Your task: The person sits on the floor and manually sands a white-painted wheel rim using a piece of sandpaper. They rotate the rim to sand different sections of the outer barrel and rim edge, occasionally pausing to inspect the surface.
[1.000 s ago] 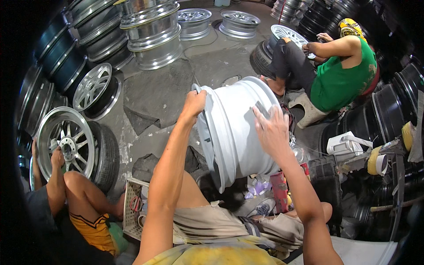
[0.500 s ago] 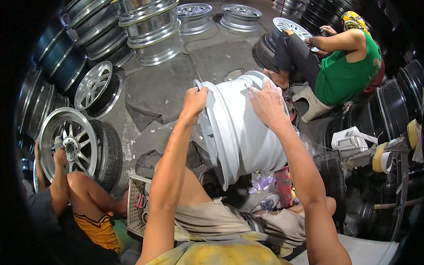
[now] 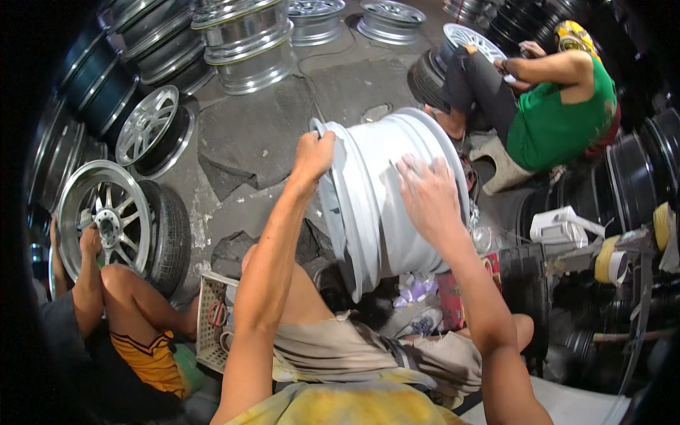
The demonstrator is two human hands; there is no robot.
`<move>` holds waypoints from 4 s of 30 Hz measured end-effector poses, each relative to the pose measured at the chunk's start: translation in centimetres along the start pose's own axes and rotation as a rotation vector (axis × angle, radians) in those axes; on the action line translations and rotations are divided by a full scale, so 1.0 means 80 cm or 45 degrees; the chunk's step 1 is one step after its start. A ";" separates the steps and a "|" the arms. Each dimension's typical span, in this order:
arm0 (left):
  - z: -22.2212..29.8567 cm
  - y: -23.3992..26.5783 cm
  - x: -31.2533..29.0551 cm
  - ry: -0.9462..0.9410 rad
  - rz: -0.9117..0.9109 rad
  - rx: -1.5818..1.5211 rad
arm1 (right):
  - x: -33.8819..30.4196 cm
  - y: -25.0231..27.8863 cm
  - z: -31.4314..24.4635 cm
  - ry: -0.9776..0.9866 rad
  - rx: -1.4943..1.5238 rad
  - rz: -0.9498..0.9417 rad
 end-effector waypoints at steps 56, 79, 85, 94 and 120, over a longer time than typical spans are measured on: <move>0.007 0.013 0.033 0.104 -0.022 -0.125 | -0.111 -0.010 0.008 -0.172 -0.073 0.326; 0.013 -0.004 0.019 0.081 -0.028 -0.156 | -0.442 -0.252 -0.009 -0.739 1.048 -1.136; 0.015 0.008 0.019 0.098 0.027 -0.165 | -0.443 -0.283 -0.028 -0.951 0.576 -0.871; 0.019 -0.004 0.018 0.067 0.010 -0.178 | -0.463 -0.369 -0.014 -0.686 0.395 -0.868; -0.118 -0.002 0.067 -0.334 0.084 -0.090 | -0.140 -0.068 -0.042 0.131 0.268 0.398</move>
Point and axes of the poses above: each hand's wrist, its own x-axis towards the middle knuckle, its own y-axis out of the back of the hand, z = x × y, the point moved 1 cm from there along x, towards the middle knuckle, and after that the axes turned 3 degrees about -z, right-handed, at the moved point
